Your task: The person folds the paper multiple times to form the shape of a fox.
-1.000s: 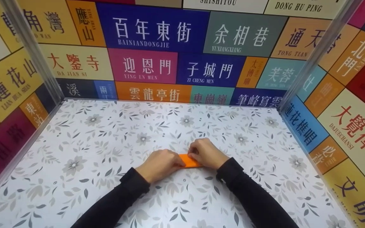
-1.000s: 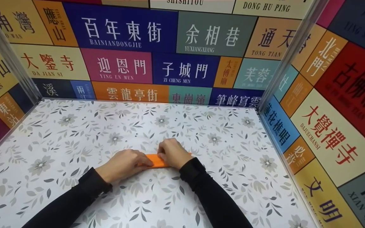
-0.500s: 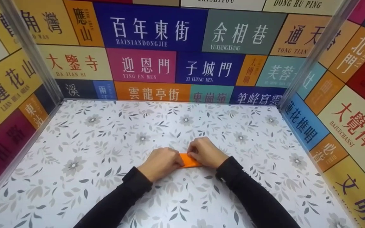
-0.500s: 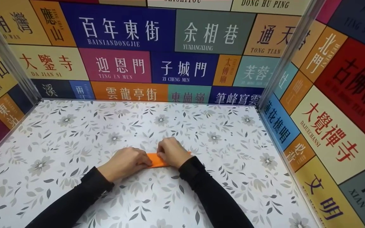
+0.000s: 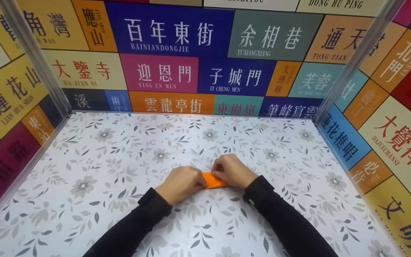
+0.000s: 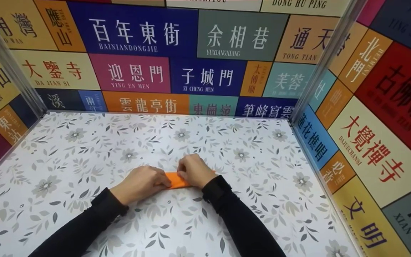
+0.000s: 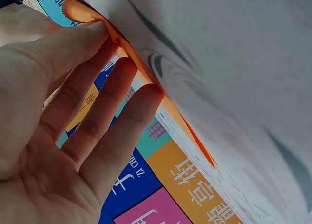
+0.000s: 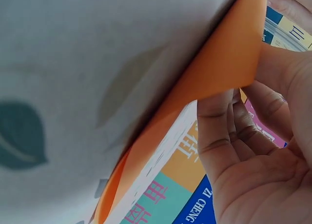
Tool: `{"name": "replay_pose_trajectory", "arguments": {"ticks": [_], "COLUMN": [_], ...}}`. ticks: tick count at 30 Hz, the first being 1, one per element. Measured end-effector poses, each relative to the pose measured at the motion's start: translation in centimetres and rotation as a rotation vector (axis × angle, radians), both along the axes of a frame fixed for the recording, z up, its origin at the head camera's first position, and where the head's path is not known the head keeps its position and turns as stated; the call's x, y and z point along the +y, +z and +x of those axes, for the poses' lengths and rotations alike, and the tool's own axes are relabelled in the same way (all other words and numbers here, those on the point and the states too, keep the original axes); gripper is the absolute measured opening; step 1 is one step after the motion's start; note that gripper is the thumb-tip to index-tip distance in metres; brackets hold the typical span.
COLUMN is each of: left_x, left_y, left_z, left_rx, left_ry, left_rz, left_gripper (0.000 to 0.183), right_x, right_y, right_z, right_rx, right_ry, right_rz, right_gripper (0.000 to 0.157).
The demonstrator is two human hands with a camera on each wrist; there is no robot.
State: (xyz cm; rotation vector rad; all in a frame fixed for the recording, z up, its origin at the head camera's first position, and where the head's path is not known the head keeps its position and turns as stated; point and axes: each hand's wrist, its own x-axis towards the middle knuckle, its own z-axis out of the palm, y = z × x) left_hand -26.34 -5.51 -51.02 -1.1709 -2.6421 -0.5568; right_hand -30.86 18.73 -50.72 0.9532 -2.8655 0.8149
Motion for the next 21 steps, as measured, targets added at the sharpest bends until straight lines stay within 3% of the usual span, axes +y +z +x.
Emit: {"name": "replay_pose_trajectory", "arguments": {"ticks": [21], "left_x": [-0.16], "left_y": [-0.11], "left_z": [-0.02], "left_rx": [0.004], "left_ry": [-0.041], "left_rz": [0.064], "left_gripper": [0.008], "right_x": [0.87], "right_y": [0.04], "right_z": [0.11], "right_rx": [-0.094], "right_ry": [-0.025], "right_rz": [-0.058], "right_gripper": [0.006]}}
